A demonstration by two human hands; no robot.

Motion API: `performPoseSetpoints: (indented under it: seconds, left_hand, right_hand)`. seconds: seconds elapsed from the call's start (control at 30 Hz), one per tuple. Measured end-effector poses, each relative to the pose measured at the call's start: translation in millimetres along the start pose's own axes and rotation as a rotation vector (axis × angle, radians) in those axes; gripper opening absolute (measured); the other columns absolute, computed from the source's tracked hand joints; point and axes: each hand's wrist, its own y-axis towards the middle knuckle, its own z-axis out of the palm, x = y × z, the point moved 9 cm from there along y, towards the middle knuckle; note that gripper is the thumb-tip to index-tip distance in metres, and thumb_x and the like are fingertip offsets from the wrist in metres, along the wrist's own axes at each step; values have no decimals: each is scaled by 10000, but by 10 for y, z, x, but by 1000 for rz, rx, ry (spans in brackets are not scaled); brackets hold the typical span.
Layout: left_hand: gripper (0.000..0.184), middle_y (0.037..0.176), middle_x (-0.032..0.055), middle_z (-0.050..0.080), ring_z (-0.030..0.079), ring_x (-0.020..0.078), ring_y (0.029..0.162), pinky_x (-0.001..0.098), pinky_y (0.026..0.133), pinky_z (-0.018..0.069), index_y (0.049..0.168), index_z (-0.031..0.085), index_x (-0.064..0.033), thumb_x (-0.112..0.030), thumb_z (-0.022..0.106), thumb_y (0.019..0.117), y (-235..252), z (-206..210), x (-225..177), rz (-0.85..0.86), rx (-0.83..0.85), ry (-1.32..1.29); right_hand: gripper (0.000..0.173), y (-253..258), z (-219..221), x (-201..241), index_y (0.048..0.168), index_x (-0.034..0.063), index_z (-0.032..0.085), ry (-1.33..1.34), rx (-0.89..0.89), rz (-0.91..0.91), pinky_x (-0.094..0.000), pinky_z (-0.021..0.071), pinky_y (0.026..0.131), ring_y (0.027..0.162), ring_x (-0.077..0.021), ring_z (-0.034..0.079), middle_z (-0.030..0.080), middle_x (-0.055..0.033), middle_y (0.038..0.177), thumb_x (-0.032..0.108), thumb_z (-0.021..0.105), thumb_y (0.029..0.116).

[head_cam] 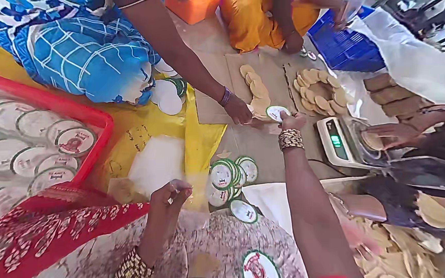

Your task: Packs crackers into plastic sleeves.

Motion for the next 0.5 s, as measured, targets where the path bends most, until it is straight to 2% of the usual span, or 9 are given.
performPoseSetpoints:
  seconds: [0.2,0.4,0.47,0.5]
  left_hand:
    - [104,865,-72,731,614,-26,639,135,550,504,986,737,-89,-93,649,931,-3,8,145,-78,-2,-7]
    - [114,866,-63,734,614,-12,639,147,552,505,979,741,-82,-58,646,921,-26,20,217,-131,2,-28]
    - [114,867,-54,737,623,-7,649,149,562,513,978,745,-80,-60,649,921,-28,26,214,-113,1,-39]
    - [116,867,-53,737,626,-5,653,148,564,515,980,745,-78,-60,647,920,-33,30,211,-109,2,-35]
  right_hand:
    - [477,355,233,83,1251,-25,647,-89,-59,66,-555,481,985,1145,-378,635,657,-254,1239,325,738,940]
    - [478,271,238,-126,1307,-11,616,70,-162,135,-506,509,944,1079,-328,653,654,-228,1236,286,722,948]
    - [467,217,194,-213,1290,-37,628,56,-175,126,-524,463,1018,1165,-357,624,649,-250,1270,278,715,958]
    - [456,222,172,-288,1274,-39,634,50,-188,120,-532,458,1021,1170,-363,620,650,-254,1265,283,711,960]
